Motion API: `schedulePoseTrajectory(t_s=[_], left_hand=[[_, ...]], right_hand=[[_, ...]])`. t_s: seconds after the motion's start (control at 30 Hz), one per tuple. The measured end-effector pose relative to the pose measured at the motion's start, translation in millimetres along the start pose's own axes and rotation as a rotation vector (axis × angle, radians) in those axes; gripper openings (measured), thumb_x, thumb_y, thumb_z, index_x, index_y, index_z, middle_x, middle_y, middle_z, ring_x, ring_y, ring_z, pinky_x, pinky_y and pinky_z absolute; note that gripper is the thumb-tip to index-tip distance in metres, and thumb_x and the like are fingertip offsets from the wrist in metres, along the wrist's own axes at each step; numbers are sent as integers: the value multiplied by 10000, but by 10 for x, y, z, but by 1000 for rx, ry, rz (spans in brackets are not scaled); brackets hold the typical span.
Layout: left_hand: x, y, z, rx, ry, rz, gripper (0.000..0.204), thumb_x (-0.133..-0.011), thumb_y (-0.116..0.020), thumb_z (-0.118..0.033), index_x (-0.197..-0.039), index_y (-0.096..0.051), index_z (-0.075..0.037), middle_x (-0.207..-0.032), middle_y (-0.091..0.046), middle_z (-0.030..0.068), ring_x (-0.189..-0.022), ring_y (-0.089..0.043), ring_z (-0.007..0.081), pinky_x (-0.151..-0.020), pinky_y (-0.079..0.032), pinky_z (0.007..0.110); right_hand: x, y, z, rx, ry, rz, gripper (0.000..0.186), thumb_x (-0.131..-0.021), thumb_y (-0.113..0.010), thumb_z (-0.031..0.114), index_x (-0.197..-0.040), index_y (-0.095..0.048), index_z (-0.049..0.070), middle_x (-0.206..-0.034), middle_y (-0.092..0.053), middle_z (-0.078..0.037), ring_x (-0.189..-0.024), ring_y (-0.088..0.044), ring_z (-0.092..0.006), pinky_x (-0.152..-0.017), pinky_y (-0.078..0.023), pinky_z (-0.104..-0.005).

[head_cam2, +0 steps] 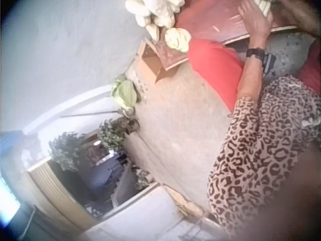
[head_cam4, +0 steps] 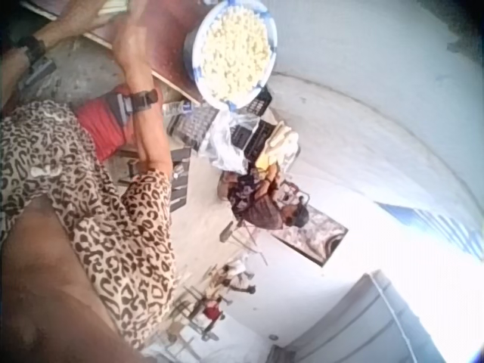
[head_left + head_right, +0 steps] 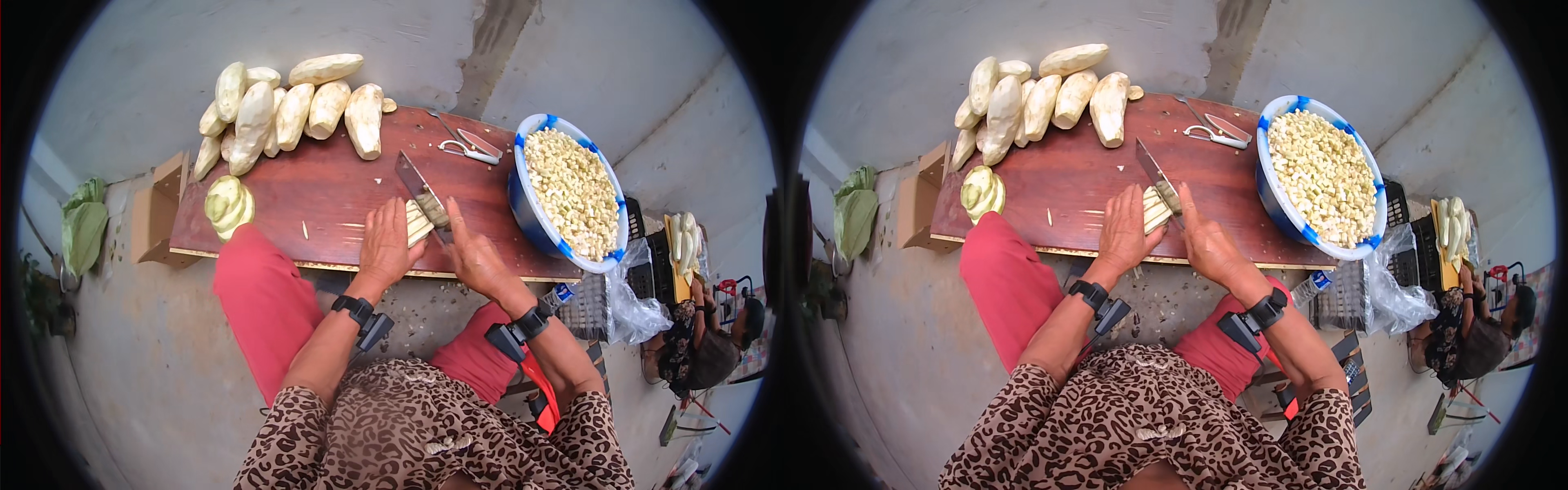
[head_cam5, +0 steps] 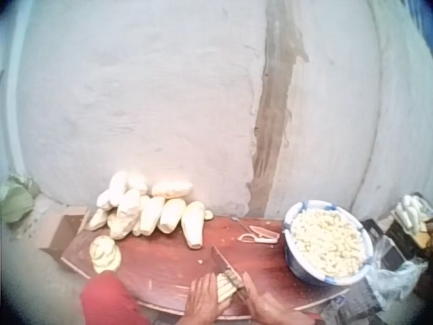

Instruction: The person is cutting peeled vegetables into small pieces using a cleaver on a wooden board.

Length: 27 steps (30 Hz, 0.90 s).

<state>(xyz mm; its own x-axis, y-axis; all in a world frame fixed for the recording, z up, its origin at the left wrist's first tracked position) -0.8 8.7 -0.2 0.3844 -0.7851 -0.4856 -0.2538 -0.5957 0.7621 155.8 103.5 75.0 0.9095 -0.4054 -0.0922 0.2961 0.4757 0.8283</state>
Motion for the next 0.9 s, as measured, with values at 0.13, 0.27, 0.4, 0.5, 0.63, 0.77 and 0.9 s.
schedulePoseTrajectory(t_s=[0.13,0.27,0.4,0.5,0.63,0.77,0.9], left_hand=[[-26,38,-39,-11,31,69,745,-741,-770,-292,-1296,-438,76,-1296,-474,228,-1208,-447,397,-1053,-345,477],[-21,25,-14,-17,52,95,709,-736,-765,-281,-1271,-454,64,-1247,-489,215,-1181,-443,380,-1037,-352,464],[-40,14,-33,2,60,102,675,-730,-760,-278,-1243,-470,52,-1203,-500,204,-1163,-444,372,-1018,-357,462],[-35,8,-26,-29,26,65,658,-726,-755,-280,-1226,-480,47,-1183,-506,199,-1140,-452,366,-1005,-361,462],[-47,13,-24,-31,41,106,655,-717,-757,-283,-1219,-488,41,-1174,-506,196,-1127,-457,361,-1002,-362,456],[-57,33,-51,-45,24,103,671,-711,-761,-289,-1231,-492,38,-1192,-504,194,-1145,-452,360,-1021,-348,457],[-22,21,-52,-71,23,60,684,-715,-765,-296,-1243,-490,42,-1224,-499,195,-1184,-437,357,-1046,-325,467]], right_hand=[[58,60,44,95,78,-96,783,-822,-526,-49,-1508,-148,-78,-949,-623,-353,-795,-631,-484,-693,-506,-525],[59,142,164,184,111,-12,781,-791,-523,-75,-1498,-190,-94,-898,-635,-322,-754,-639,-460,-653,-508,-511],[31,220,232,235,50,132,770,-790,-522,-73,-1490,-204,-102,-869,-639,-304,-739,-640,-448,-646,-509,-504],[-56,252,247,229,5,199,774,-786,-532,-70,-1490,-212,-96,-874,-637,-310,-749,-640,-451,-650,-506,-511],[-114,142,140,158,16,174,751,-801,-526,-54,-1490,-227,-77,-909,-633,-324,-777,-638,-462,-661,-502,-519],[-28,-113,-102,101,79,16,733,-827,-510,-43,-1502,-224,-42,-959,-634,-323,-810,-632,-476,-697,-498,-527],[-8,-193,-179,86,63,-18,732,-844,-516,-36,-1511,-214,-19,-979,-636,-315,-822,-627,-482,-721,-495,-539]])
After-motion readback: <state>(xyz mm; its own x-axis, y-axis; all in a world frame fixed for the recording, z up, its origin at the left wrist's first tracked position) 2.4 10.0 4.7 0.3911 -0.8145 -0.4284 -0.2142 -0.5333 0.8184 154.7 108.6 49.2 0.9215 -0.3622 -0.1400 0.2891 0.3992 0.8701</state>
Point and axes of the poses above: each hand's wrist, its own x-axis away from the middle knuckle, its own y-axis out of the back of the hand, z = x × y, the point moved 1 cm from there along -x, towards the middle knuckle
